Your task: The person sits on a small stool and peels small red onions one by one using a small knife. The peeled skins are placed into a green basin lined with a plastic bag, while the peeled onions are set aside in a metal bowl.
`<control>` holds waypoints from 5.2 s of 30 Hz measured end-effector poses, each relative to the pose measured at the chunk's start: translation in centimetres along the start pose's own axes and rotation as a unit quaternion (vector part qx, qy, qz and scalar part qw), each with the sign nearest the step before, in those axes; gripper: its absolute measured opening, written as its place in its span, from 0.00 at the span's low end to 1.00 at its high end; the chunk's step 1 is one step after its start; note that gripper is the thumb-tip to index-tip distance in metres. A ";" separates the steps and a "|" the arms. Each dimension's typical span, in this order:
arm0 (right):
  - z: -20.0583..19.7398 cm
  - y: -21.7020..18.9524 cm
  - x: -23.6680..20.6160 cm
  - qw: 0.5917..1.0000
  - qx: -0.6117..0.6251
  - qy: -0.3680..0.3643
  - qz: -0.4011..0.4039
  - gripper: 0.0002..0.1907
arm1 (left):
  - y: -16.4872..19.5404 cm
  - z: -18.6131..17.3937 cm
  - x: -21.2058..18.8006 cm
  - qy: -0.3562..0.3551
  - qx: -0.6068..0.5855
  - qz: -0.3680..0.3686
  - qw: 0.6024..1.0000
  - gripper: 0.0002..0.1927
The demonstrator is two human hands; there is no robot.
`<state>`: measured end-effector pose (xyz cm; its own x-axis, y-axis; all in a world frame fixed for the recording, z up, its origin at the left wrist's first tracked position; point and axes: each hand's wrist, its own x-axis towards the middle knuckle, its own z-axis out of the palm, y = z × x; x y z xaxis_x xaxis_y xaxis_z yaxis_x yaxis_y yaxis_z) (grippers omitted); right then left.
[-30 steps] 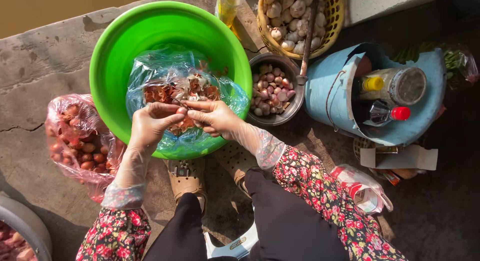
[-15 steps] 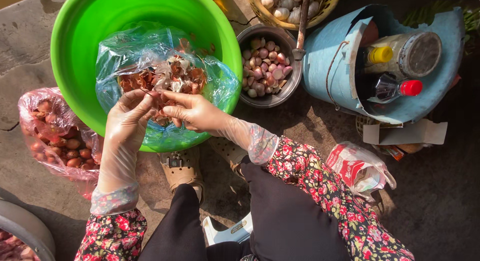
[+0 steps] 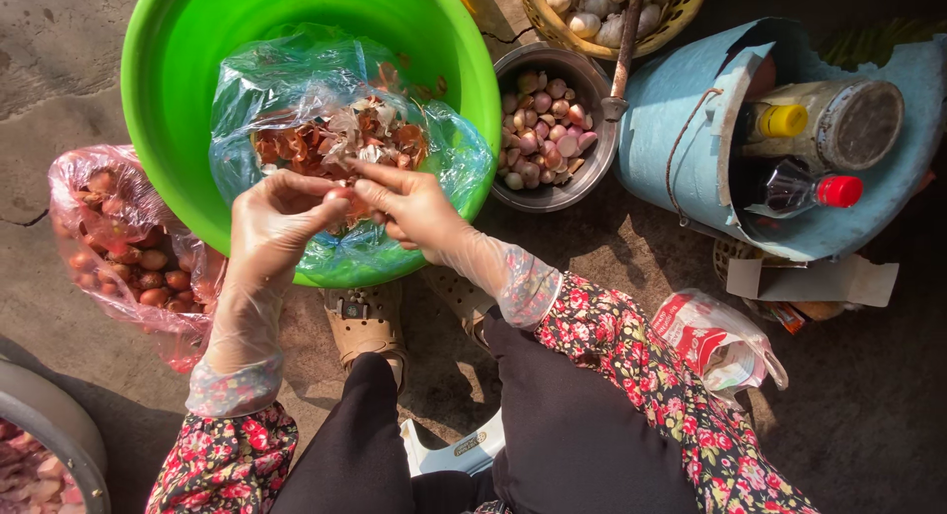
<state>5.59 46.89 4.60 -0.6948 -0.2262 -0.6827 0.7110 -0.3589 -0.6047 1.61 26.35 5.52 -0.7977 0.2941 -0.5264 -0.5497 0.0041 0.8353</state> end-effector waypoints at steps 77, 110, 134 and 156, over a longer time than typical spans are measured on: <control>-2.0 -5.4 1.6 0.962 -0.272 0.013 -0.020 0.29 | -2.8 1.3 5.8 -0.028 -0.124 -0.112 0.986 0.23; -1.6 -1.8 1.9 0.997 0.015 0.068 0.037 0.26 | -2.9 0.7 3.5 -0.022 -0.099 -0.074 0.992 0.23; 0.5 -1.2 0.5 0.994 -0.088 0.007 -0.057 0.25 | -5.3 0.3 4.6 0.053 -0.232 -0.072 0.969 0.16; 0.6 -2.4 0.9 0.996 -0.073 -0.001 -0.051 0.15 | -5.1 2.3 3.1 0.056 -0.155 -0.012 0.986 0.19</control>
<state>3.13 46.97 5.70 -0.7647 -0.1978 -0.6132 0.6443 -0.2457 -0.7242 2.55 29.45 0.01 -0.7962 0.1906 -0.5742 -0.6045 -0.2883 0.7425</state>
